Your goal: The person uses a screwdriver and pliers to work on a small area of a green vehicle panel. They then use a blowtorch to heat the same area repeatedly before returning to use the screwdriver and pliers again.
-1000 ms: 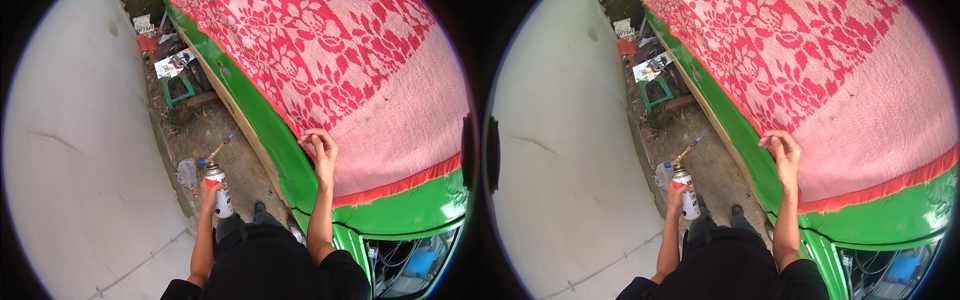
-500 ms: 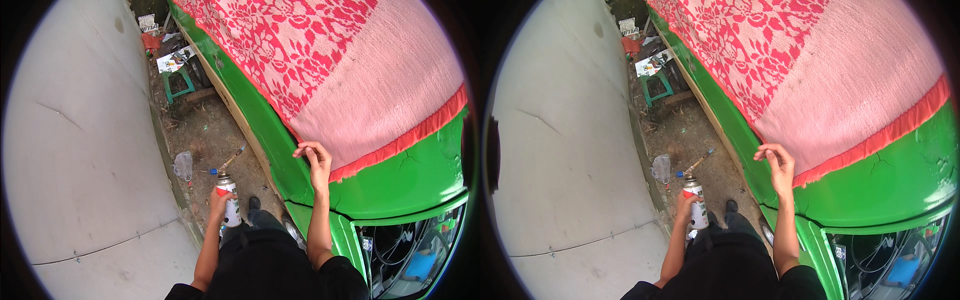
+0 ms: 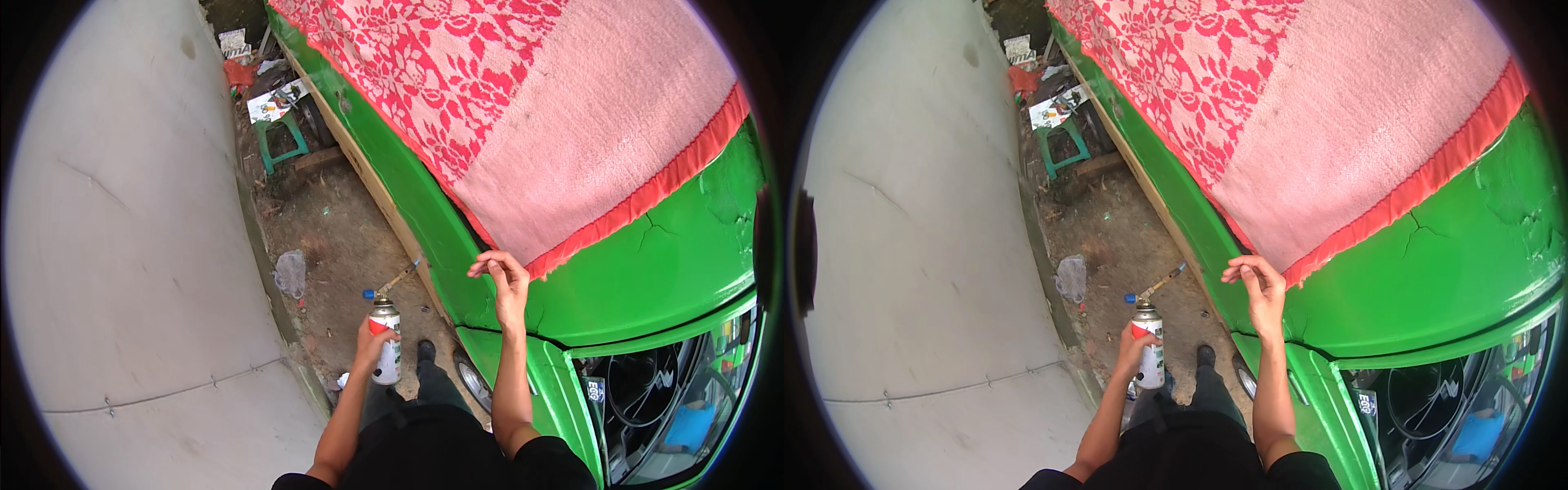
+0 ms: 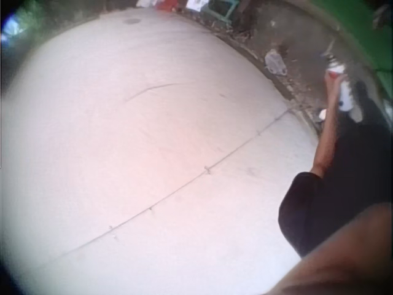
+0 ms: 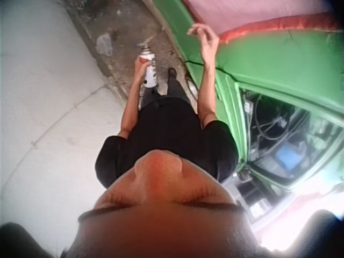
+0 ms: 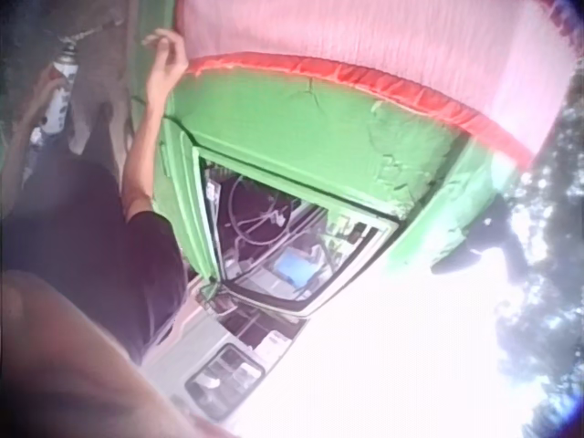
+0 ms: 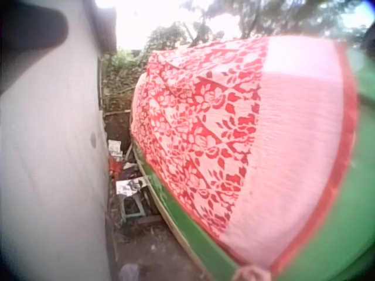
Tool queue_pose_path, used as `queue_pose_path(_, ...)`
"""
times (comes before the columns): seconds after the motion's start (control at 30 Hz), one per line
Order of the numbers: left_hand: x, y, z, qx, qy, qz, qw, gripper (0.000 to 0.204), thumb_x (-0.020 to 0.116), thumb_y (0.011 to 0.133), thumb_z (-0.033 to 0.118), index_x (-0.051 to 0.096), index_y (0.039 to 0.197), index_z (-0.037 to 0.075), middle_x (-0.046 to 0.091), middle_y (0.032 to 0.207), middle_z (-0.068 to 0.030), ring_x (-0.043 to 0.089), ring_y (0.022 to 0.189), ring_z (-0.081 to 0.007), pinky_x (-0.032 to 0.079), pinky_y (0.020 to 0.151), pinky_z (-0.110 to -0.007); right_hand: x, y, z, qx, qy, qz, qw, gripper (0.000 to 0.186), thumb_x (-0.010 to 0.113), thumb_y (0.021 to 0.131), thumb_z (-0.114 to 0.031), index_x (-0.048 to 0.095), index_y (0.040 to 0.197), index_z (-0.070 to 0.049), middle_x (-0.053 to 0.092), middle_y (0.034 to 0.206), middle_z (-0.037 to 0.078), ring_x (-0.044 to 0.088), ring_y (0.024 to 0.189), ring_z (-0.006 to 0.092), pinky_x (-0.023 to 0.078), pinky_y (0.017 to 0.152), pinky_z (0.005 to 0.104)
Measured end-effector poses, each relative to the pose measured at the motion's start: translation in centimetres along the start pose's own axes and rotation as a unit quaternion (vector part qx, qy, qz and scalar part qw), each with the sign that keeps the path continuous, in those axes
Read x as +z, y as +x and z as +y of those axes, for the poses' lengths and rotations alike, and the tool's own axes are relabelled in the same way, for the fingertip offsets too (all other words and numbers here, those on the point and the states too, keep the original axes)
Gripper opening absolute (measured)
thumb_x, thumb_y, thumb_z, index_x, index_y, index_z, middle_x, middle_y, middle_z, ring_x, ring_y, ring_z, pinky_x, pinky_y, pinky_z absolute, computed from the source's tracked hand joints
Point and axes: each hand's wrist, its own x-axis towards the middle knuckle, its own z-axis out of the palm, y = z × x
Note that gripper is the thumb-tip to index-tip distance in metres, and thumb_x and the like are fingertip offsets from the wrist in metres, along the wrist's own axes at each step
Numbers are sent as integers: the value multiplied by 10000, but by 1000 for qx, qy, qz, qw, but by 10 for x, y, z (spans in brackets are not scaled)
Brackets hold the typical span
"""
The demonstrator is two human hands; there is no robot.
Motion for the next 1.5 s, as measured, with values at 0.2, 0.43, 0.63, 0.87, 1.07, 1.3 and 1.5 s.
queue_pose_path(0.2,31,4,-14,9,2,21,1000,394,716,657,22,581,1026,58,643,868,-43,622,777,-158,500,712,-312,-22,5,8,9,12,-49,999,188,510,1021,-30,672,1071,51,710,908,110,684,861,184,532,805,320)
queue_pose_path(0.43,50,12,-18,-9,-25,37,999,453,738,643,40,569,1063,63,634,856,-46,627,758,-170,507,694,-321,-25,6,12,14,10,-71,997,190,515,1029,-33,677,1081,53,710,957,106,673,895,172,516,819,306)
queue_pose_path(0.63,54,20,-20,-11,-1,33,999,442,736,644,36,567,1051,67,635,848,-47,624,745,-172,508,687,-323,-29,6,16,5,8,-80,997,191,518,1032,-41,676,1090,50,711,969,103,672,912,174,510,816,307)
queue_pose_path(0.87,50,29,-22,-24,-15,22,999,451,746,632,38,567,1046,65,641,850,-51,625,746,-172,509,685,-325,-29,6,16,2,-22,-83,996,201,518,1017,-67,675,1071,45,709,956,124,681,895,205,527,793,338)
queue_pose_path(1.07,52,27,-22,-22,6,25,999,436,738,638,35,569,1040,63,639,847,-49,627,745,-175,508,683,-326,-29,7,16,4,-22,-84,996,204,517,1017,-69,676,1075,44,710,964,125,683,901,207,528,796,338)
queue_pose_path(1.3,50,30,-25,-17,-17,13,1000,448,739,639,38,564,1051,64,637,846,-47,625,743,-170,504,682,-323,-28,7,15,6,-25,-83,996,206,520,1018,-76,673,1084,45,712,970,123,683,903,208,527,801,340)
queue_pose_path(1.5,47,31,-29,-4,-5,21,1000,451,733,637,29,565,1054,64,638,859,-48,624,754,-170,503,685,-320,-29,7,16,6,-5,-93,996,190,525,1026,-44,673,1108,44,712,994,104,676,947,181,507,815,309)
